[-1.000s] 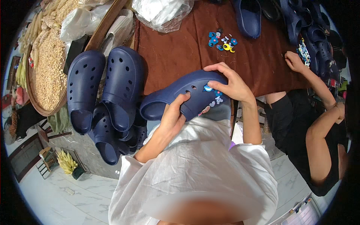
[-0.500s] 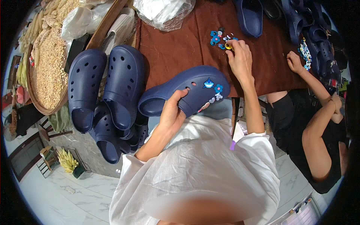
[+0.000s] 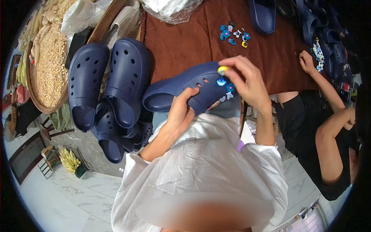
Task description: Attaching decorative charms to the holes of blue plastic clogs.
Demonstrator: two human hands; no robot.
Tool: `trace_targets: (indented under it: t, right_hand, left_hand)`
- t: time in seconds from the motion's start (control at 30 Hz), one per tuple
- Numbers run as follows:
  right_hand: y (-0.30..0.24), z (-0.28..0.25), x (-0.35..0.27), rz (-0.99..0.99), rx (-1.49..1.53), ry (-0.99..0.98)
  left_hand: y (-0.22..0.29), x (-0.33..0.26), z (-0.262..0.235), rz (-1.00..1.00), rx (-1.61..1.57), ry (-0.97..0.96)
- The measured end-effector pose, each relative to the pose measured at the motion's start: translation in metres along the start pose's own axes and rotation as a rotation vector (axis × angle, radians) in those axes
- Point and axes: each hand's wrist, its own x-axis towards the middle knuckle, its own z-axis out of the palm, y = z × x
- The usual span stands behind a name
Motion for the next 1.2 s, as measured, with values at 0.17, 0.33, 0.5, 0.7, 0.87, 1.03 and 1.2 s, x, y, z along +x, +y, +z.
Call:
trace_targets:
  t: [0.17, 0.33, 0.5, 0.7, 0.87, 1.03, 1.2]
  right_hand:
    - [-0.013, 0.014, -0.012, -0.13, -0.12, -0.106]
    - [-0.013, 0.023, -0.019, -0.129, -0.157, -0.006]
    - [-0.015, 0.023, -0.027, -0.072, -0.083, -0.016]
    - [-0.009, 0.026, -0.035, -0.078, -0.083, -0.007]
    - [-0.01, 0.026, -0.036, -0.071, -0.079, 0.01]
    - [-0.011, 0.019, -0.035, -0.024, -0.1, 0.077]
    - [0.001, 0.018, -0.03, 0.035, -0.044, 0.004]
  left_hand:
    - [-0.006, -0.001, 0.001, -0.015, 0.033, 0.014]
    - [-0.01, -0.006, 0.007, 0.037, 0.102, 0.083]
    - [-0.015, -0.009, 0.008, 0.047, 0.135, 0.102]
    - [-0.025, -0.005, 0.005, 0.154, 0.217, 0.034]
    - [-0.028, -0.003, 0.007, 0.179, 0.204, 0.054]
    - [-0.023, -0.005, 0.011, 0.148, 0.21, 0.056]
    - [-0.026, -0.001, 0.009, 0.185, 0.239, 0.047]
